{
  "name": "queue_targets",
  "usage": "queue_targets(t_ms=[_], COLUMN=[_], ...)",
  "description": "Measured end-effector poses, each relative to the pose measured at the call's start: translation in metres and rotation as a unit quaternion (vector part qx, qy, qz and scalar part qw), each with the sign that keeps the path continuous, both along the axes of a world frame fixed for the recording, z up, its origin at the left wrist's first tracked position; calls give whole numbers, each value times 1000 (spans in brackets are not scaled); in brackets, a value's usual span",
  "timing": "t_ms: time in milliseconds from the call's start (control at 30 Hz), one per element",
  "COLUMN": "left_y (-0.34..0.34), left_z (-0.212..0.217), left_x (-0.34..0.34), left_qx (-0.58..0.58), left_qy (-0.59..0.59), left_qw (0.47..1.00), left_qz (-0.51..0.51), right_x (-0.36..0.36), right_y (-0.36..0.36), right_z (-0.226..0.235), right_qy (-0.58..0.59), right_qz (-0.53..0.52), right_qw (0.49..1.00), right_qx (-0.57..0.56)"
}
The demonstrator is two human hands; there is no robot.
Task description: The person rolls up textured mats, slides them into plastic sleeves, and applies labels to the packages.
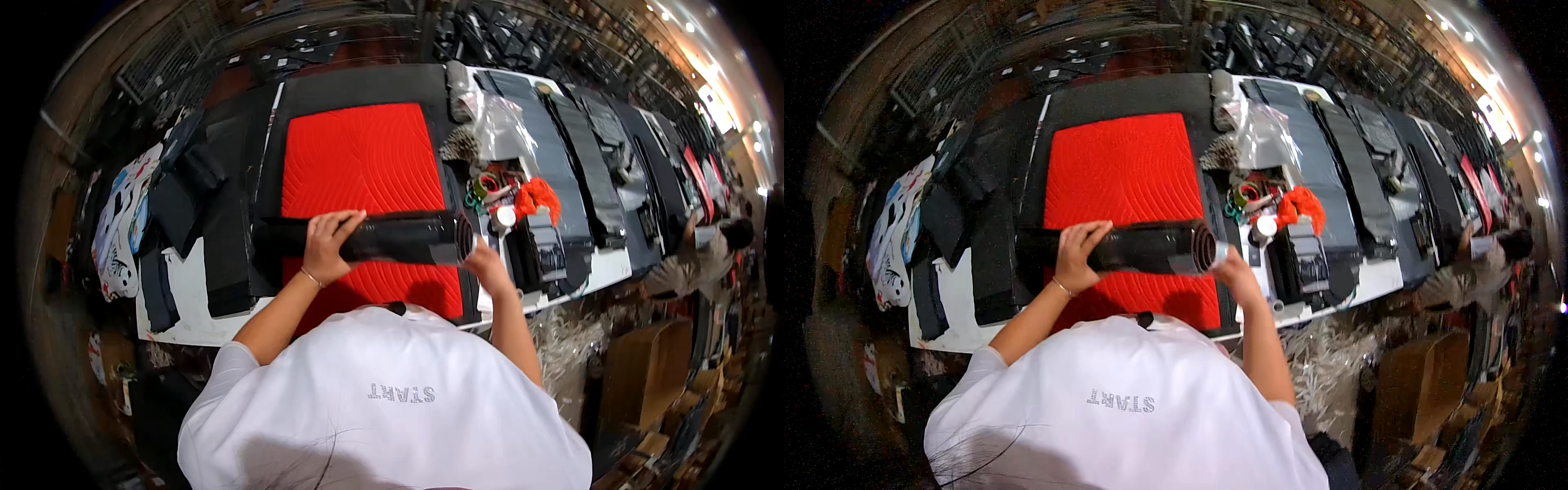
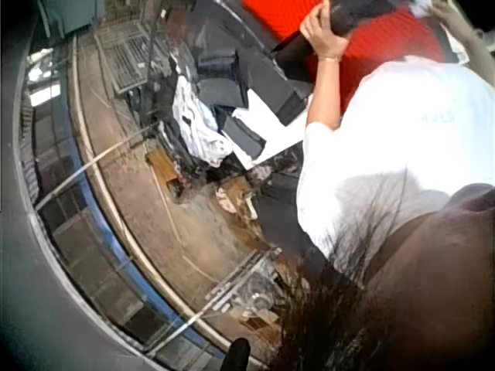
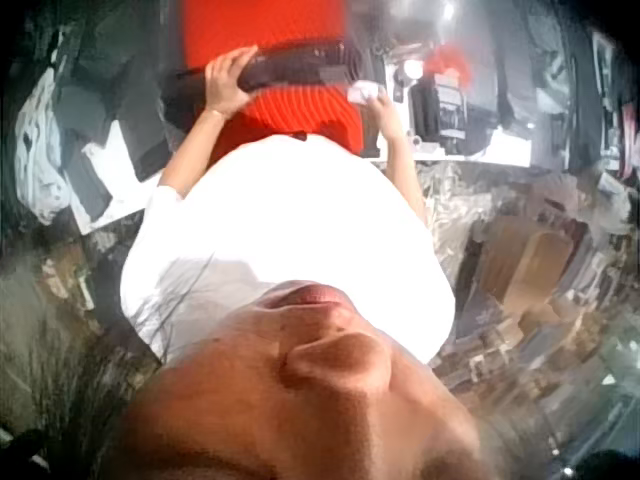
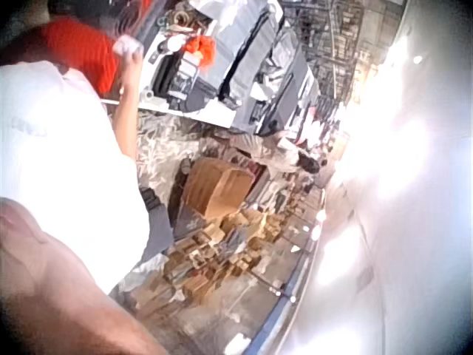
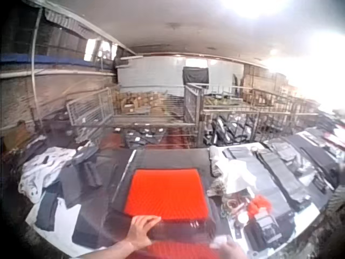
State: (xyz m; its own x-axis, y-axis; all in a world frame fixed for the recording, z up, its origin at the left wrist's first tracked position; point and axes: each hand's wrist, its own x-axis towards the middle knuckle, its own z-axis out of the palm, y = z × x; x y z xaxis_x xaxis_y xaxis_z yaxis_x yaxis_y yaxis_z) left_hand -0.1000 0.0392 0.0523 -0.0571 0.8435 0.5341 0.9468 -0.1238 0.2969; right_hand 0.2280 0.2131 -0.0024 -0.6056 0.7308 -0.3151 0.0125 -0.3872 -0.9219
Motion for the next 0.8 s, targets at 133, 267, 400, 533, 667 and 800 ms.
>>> queue_targets(t_ms=[133,267,400,533,667,800], left_y=[-21,-15,-1,-26,-47,-42], left_z=[-25,-30,-8,-11,-20,-34], left_x=[42,38,26,45,68,69], left_qx=[-56,-56,20,26,-30,-112], left_qy=[-37,-20,-33,-35,-22,10], left_qw=[996,998,997,999,997,988], left_qz=[-65,17,72,11,-75,-107], right_x=[-22,-14,36,62,49,-4], right_y=[26,-65,-111,-65,-23,-52], right_z=[51,157,101,22,1,90], right_qy=[240,121,-145,-87,86,-133], right_qz=[26,82,59,-27,66,36], right_qw=[968,954,836,992,990,986], right_qx=[-70,261,526,89,-93,91])
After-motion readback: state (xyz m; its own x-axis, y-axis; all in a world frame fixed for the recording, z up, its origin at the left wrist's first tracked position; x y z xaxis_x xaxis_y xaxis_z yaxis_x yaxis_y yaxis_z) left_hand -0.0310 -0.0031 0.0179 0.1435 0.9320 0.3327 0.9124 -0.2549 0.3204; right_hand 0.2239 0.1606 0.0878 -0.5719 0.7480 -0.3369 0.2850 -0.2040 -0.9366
